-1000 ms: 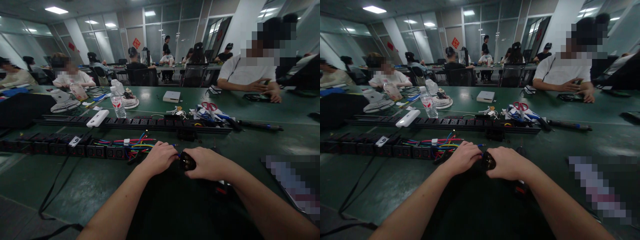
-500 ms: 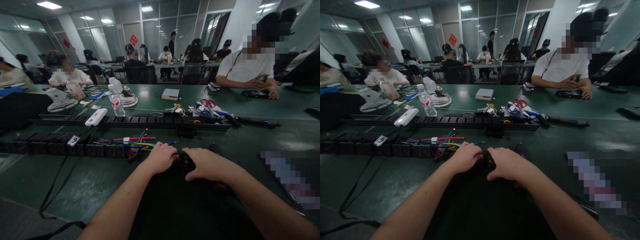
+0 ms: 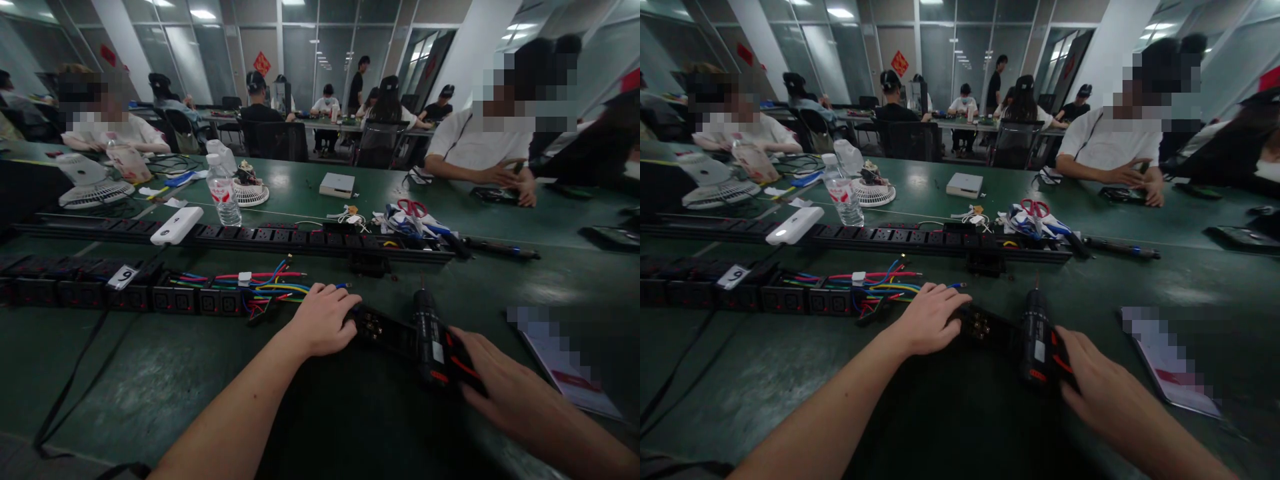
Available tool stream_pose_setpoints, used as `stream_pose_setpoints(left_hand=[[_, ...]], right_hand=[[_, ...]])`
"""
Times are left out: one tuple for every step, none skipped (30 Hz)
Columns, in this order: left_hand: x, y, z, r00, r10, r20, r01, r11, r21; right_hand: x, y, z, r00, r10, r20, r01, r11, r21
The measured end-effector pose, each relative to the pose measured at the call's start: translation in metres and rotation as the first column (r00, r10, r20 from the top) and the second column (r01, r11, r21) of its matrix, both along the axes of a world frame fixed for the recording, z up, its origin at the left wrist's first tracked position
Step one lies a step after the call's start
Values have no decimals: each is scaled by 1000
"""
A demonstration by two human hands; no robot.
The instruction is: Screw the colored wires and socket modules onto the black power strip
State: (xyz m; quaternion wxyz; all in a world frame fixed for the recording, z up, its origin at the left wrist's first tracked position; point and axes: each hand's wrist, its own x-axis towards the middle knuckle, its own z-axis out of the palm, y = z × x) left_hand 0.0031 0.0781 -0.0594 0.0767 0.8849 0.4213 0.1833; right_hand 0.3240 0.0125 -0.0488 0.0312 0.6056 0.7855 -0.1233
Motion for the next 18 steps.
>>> stream_pose_setpoints(left_hand=[[0,-1,1,999,-30,11,30,1000,-3],[1,-2,1,998,-62,21,62,998,-6],[3,-3,0,996,-89,26,89,996,-10],[4,-3,-1,994,-104,26,105,994,-15],[6,-3,-3,994,-107,21,107,994,-21],[8,-2,-6,995,-99,14,99,995,-25],[9,-1,-8,997,-83,7,83,996,-25],[11,0,-10,998,-67,4,67,998,-20],[12,1,-11,998,-55,5,55,998,-12],[13,2,-13,999,-46,11,46,999,-4],[14,3,-14,999,-37,20,37,999,6],[14,5,-15,999,-25,31,25,1000,17],[15,7,-15,999,-10,43,9,1000,27],[15,9,-16,998,10,55,-12,999,37],[16,12,-17,997,33,65,-36,998,44],[17,15,-18,996,56,75,-60,997,48],[17,18,-19,993,80,86,-84,995,49],[18,21,-21,990,105,98,-110,993,48]], right_hand=[[-6,2,-4,1000,-10,7,10,1000,14],[-11,4,-7,1000,-22,15,22,1000,23],[-16,6,-9,999,-37,21,36,999,26],[-21,9,-10,998,-55,24,54,998,25],[-24,11,-10,997,-74,25,73,997,22],[-26,13,-10,995,-94,23,94,995,20],[-27,14,-8,994,-112,17,112,994,19],[-26,15,-6,992,-126,6,126,992,19],[-24,16,-2,991,-132,-13,132,991,19],[-21,16,2,990,-135,-38,136,990,24],[-17,15,8,988,-137,-69,140,990,34],[-11,15,15,985,-140,-105,145,988,44],[-6,14,21,978,-150,-145,160,985,59],[0,13,27,968,-170,-184,186,980,73],[7,12,32,954,-193,-228,215,974,72],[13,11,36,936,-218,-276,241,969,52],[18,10,38,925,-226,-305,241,970,12],[22,9,37,928,-221,-301,227,974,-15]])
